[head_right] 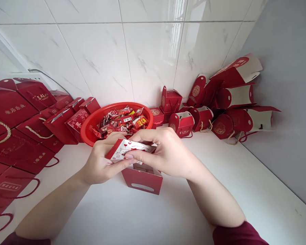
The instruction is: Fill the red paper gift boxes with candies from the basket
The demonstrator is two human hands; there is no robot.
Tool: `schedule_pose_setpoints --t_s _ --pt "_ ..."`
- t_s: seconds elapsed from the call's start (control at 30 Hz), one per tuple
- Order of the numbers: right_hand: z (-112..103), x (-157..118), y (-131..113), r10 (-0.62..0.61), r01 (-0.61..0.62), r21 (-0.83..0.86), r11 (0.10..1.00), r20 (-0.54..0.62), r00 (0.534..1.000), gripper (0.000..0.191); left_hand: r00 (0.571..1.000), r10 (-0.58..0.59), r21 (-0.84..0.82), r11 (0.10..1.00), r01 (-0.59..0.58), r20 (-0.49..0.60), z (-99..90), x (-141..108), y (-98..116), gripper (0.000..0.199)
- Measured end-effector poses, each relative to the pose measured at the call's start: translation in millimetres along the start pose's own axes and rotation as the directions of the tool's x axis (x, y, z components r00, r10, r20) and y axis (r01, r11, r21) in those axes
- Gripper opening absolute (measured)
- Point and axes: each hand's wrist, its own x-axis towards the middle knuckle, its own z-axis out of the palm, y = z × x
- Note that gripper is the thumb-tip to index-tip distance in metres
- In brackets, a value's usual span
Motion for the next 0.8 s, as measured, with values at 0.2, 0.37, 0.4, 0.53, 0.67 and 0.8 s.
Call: schedule_pose_setpoints --t_s 0.2,0.37,0.4,0.53,0.67,0.8 --pt "-2 -7 -11 0.02 -0.023 -0.205 0.978 -0.02 1.0 0.01 0.91 -0.219 0.007 0.973 0.232 0.352 -19.4 4 -6 0.077" --pt "3 -11 -14 -0.008 0.001 -0.318 0.948 -0.022 1.0 0.007 0.849 -0.213 0.104 0.977 0.186 0.484 -29.4 4 -8 0.073" --pt "4 -11 -15 -0.005 -0.005 -0.33 0.944 -0.031 1.0 0.009 0.844 -0.216 0.14 0.976 0.169 0.491 -29.7 4 -8 0.064" --pt "7 -13 -16 -0.014 -0.001 -0.371 0.929 -0.037 0.999 0.015 0.791 -0.234 0.249 0.963 0.107 0.565 -30.5 4 -6 0.037" --pt "2 -12 -9 0.046 0.033 -0.452 0.892 0.164 0.985 0.019 0.75 -0.221 0.209 0.971 0.113 0.623 -32.5 6 -9 0.04" --pt "-12 -8 -5 0.193 0.024 -0.562 0.827 0.324 0.926 0.017 0.703 -0.223 0.17 0.975 0.146 0.675 -33.4 5 -13 0.038"
